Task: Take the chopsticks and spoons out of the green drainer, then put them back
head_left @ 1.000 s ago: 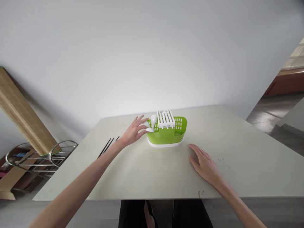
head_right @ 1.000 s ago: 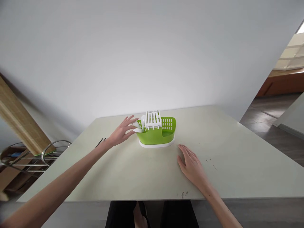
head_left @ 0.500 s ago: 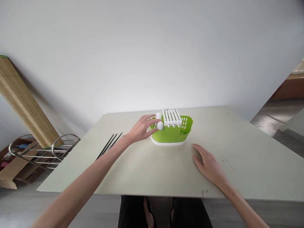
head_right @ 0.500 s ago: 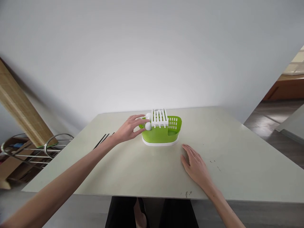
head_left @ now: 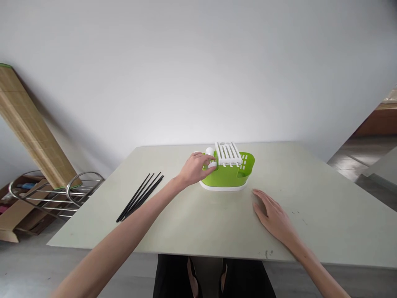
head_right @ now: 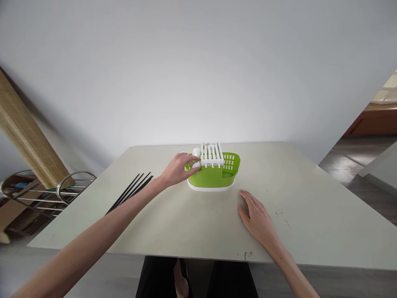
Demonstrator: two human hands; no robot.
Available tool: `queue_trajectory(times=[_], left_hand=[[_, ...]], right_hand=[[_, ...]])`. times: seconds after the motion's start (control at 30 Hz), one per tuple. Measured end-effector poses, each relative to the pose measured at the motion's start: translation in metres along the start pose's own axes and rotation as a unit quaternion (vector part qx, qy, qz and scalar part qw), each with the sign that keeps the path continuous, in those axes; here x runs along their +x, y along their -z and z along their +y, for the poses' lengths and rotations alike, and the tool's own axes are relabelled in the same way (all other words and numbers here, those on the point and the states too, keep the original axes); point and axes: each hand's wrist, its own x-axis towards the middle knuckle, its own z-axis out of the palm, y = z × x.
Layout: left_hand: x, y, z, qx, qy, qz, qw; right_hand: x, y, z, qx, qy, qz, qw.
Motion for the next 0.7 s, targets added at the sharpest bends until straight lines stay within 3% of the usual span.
queue_trajectory(times=[0.1,0.17,0.33,0.43,0.5,0.57,0.7], left_hand=[[0.005,0.003,0.005,-0.037,0.049,0.047,0.997],[0.006,0.015,0.009,-0.085,0.083,0.113,0.986],[-0.002,0.07,0.016,-0.234,0.13,0.297,0.916],[-0.022,0.097,0.01,-0.258,0.15,0.353,0.887],[-0.042,0.107,-0.001,-0.226,0.179,0.345,0.893],[-0.065,0.11,-0.016,-0.162,0.226,0.288,0.916],[-0.111,0.102,-0.049,-0.006,0.278,0.074,0.958]], right_hand=[[0.0,0.0,0.0,-0.001,-0.002,-0.006,1.0],[-0.001,0.0,0.001,0.0,-0.001,-0.007,1.0],[-0.003,-0.001,0.003,-0.002,0.003,-0.005,1.0],[-0.003,-0.001,0.004,-0.005,0.0,-0.011,1.0],[-0.004,0.0,0.005,-0.008,-0.001,-0.014,1.0],[-0.005,0.001,0.006,-0.009,0.0,-0.019,1.0],[-0.007,0.002,0.009,-0.019,-0.002,-0.028,0.999]])
